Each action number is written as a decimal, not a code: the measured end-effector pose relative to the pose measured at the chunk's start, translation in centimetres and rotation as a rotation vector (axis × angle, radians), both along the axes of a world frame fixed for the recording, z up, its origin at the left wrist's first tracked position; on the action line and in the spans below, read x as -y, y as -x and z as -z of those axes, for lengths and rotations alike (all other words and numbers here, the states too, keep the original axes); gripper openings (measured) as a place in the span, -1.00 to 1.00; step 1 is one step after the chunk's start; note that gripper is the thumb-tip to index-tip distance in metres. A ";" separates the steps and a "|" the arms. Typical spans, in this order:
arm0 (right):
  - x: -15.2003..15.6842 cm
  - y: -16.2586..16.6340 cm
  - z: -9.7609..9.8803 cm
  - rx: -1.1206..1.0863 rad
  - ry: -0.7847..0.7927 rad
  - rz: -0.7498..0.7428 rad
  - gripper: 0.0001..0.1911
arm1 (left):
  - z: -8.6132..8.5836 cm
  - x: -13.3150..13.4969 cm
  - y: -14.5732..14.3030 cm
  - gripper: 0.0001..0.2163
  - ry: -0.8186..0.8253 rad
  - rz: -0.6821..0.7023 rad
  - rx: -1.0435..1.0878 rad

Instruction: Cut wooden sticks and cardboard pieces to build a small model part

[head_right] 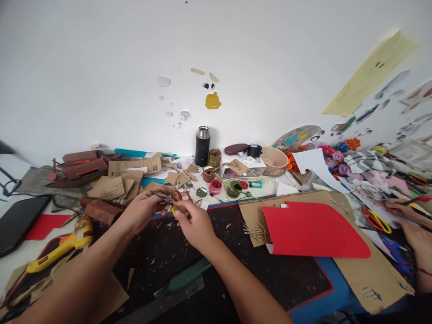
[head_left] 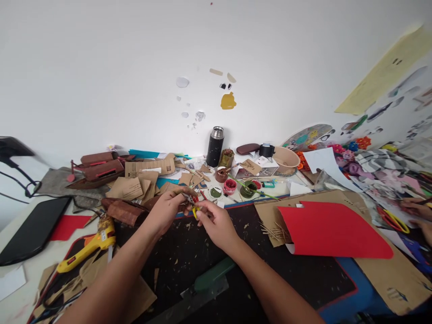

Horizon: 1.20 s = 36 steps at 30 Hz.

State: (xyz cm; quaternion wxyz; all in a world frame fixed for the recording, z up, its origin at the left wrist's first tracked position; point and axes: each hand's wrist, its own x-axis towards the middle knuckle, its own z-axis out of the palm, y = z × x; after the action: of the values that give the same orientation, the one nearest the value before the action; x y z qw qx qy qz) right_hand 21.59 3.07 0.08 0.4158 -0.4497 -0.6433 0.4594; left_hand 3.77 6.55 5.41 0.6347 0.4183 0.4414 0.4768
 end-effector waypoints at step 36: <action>0.1 1.6 -1.0 -0.440 0.361 -0.118 -0.24 | -2.8 1.0 -0.2 -0.65 0.067 -0.085 0.302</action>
State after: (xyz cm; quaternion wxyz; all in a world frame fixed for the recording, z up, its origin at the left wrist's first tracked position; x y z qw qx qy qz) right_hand 20.01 3.01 1.11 0.4309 -0.3678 -0.4706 0.6764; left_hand 3.96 5.52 8.17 0.6866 0.3015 0.3738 0.5458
